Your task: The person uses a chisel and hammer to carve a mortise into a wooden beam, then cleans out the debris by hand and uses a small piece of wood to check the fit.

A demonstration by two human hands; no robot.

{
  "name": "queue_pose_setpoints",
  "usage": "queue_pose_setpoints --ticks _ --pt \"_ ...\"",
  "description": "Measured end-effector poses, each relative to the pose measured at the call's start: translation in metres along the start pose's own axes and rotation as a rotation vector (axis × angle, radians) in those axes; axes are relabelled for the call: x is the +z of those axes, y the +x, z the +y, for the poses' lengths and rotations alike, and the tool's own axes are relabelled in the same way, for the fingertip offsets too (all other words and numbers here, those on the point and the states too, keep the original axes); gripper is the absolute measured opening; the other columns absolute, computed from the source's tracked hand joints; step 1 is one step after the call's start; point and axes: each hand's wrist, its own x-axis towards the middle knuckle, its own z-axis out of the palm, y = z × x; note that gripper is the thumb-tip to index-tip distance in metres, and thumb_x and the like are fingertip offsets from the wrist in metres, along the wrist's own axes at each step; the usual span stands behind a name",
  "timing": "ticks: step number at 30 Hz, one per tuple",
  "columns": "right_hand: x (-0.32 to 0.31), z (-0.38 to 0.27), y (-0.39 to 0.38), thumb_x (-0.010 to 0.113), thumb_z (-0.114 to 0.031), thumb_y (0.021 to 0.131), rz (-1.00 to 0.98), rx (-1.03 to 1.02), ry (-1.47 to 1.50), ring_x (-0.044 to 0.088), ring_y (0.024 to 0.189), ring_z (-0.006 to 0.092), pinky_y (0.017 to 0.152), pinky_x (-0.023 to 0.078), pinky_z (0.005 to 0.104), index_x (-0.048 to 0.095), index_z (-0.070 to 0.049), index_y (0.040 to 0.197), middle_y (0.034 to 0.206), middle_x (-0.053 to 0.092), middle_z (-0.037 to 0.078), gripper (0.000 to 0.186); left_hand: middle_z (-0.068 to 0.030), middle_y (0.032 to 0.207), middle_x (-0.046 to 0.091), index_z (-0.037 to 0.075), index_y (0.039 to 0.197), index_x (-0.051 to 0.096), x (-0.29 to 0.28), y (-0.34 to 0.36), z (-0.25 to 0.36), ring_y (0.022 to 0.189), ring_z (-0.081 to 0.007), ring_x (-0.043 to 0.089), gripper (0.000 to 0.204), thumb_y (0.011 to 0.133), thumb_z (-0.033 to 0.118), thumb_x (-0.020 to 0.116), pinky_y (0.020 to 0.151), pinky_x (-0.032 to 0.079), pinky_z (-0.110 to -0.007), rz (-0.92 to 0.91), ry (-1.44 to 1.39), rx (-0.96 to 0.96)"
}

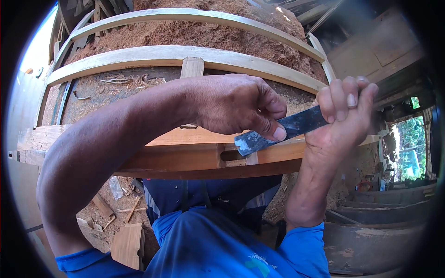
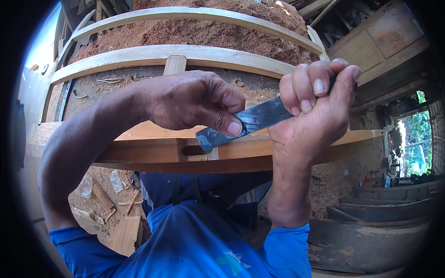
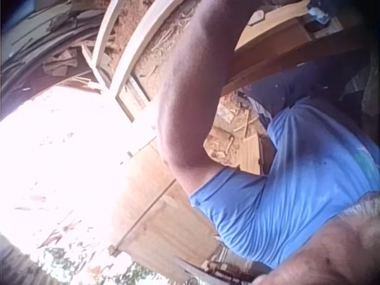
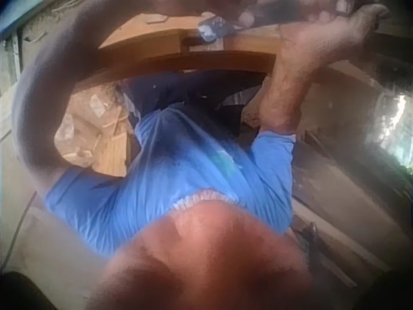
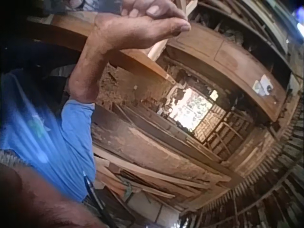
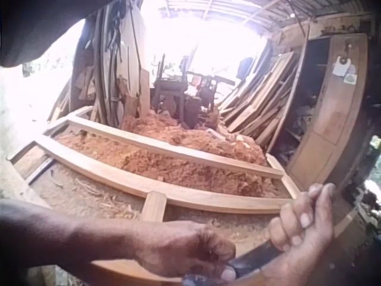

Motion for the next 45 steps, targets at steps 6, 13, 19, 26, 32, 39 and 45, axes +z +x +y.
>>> queue_pose_setpoints --ticks 6,13,19,26,32,39,45 --pt "-0.008 0.006 -0.002 0.039 -0.037 0.111 0.05 0.029 0.026 0.025 0.048 0.0044 0.041 0.02 0.0209 0.052 -0.011 0.097 0.068 0.037 -0.004 0.032 0.0001 0.063 0.038 0.003 0.077 0.053 -0.002 -0.002 0.002 0.066 -0.0132 0.038 0.043 0.095 0.038 0.07 0.062 0.036 -0.035 0.014 0.121 0.044" --pt "-0.002 0.012 -0.011 0.042 -0.039 0.11 0.112 0.141 0.096 0.03 0.05 0.0053 0.042 0.026 0.0217 0.05 -0.013 0.098 0.07 0.039 -0.004 0.03 -0.0003 0.066 0.041 0.003 0.081 0.057 0.0 -0.01 -0.001 0.068 -0.0121 0.039 0.035 0.096 0.031 0.071 0.064 0.038 -0.034 -0.007 0.071 0.023" --pt "-0.011 0.007 -0.013 0.043 -0.042 0.109 0.064 0.218 0.199 0.041 0.059 0.0085 0.052 0.038 0.0249 0.051 -0.013 0.101 0.077 0.044 -0.001 0.031 -0.0011 0.066 0.042 0.002 0.083 0.058 0.001 -0.014 0.011 0.068 -0.0115 0.04 0.032 0.097 0.028 0.07 0.065 0.039 -0.033 0.005 0.123 -0.048" --pt "-0.001 -0.008 -0.022 0.037 -0.041 0.111 -0.11 0.323 0.454 0.042 0.071 0.0117 0.072 0.042 0.0328 0.055 -0.01 0.111 0.086 0.045 0.003 0.036 -0.0044 0.069 0.053 0.002 0.096 0.064 -0.007 -0.02 0.02 0.072 -0.0133 0.051 0.022 0.096 0.024 0.07 0.068 0.045 -0.033 -0.007 0.158 -0.026" --pt "-0.013 -0.045 -0.004 0.043 -0.035 0.11 -0.111 0.158 0.51 0.036 0.067 0.0112 0.067 0.038 0.0293 0.052 -0.007 0.106 0.083 0.042 0.001 0.03 -0.0099 0.095 0.067 0.005 0.118 0.064 0.002 -0.069 0.039 0.092 -0.0246 0.068 0.025 0.093 0.01 0.066 0.081 0.054 -0.039 0.153 0.633 -0.005" --pt "0.023 -0.041 -0.031 0.043 -0.032 0.11 -0.403 -0.042 0.252 0.035 0.066 0.0117 0.061 0.034 0.0269 0.05 -0.007 0.102 0.084 0.041 0.002 0.027 -0.0102 0.098 0.068 0.007 0.11 0.069 -0.004 -0.085 0.04 0.089 -0.024 0.068 0.018 0.092 0.01 0.067 0.08 0.054 -0.037 0.514 0.671 0.065" --pt "-0.006 -0.07 0.025 0.041 -0.036 0.109 -0.344 0.052 0.316 0.04 0.066 0.0129 0.054 0.036 0.0255 0.052 -0.004 0.108 0.087 0.044 0.005 0.034 -0.0103 0.093 0.057 0.007 0.108 0.07 0.048 -0.09 0.042 0.082 -0.0257 0.062 0.02 0.09 0.016 0.069 0.071 0.052 -0.038 0.215 0.93 0.019"
